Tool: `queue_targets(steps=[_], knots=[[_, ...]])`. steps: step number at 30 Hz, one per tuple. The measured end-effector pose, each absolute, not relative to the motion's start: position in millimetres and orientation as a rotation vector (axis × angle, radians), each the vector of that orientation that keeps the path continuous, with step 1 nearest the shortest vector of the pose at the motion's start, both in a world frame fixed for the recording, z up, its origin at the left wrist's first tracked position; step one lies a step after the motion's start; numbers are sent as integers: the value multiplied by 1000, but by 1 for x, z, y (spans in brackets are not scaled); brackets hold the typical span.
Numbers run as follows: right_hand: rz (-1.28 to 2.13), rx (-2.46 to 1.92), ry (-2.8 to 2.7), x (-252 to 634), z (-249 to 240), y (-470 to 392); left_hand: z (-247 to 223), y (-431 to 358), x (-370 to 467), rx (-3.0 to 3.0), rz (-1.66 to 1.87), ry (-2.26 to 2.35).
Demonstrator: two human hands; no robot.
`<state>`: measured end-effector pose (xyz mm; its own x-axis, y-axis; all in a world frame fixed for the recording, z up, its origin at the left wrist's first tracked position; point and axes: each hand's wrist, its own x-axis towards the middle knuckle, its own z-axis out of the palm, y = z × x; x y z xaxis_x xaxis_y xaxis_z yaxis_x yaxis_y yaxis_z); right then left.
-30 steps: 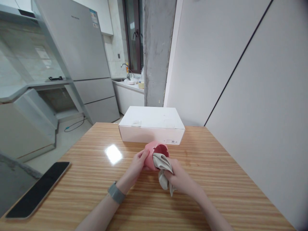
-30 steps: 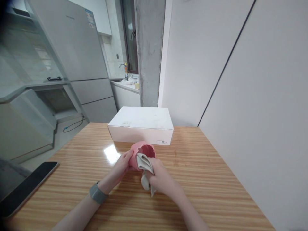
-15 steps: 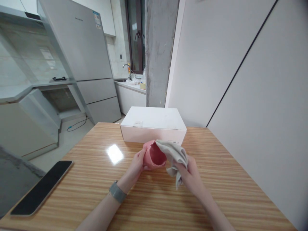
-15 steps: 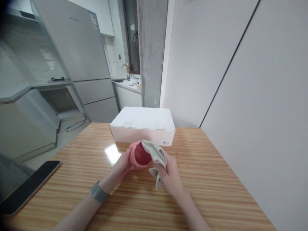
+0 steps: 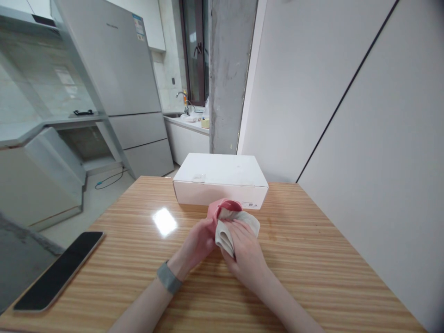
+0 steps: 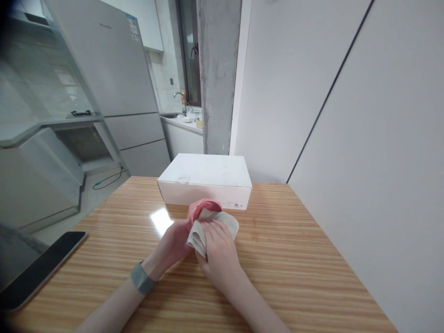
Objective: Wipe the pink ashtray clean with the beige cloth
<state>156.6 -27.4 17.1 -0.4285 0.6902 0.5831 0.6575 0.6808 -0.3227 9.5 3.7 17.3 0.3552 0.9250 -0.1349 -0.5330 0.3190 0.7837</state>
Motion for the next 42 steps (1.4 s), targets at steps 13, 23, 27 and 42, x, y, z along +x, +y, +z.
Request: queue_targets(steps=[13, 23, 27, 42], knots=[[242, -971, -1932, 150, 23, -33, 2, -4, 28, 679, 1064, 557], [236, -894, -2238, 150, 20, -37, 2, 6, 19, 612, 1052, 549], [194, -884, -2361, 155, 19, -36, 6, 8, 15, 530, 1033, 560], [212, -980, -2037, 167, 21, -26, -5, -3, 19, 687, 993, 523]])
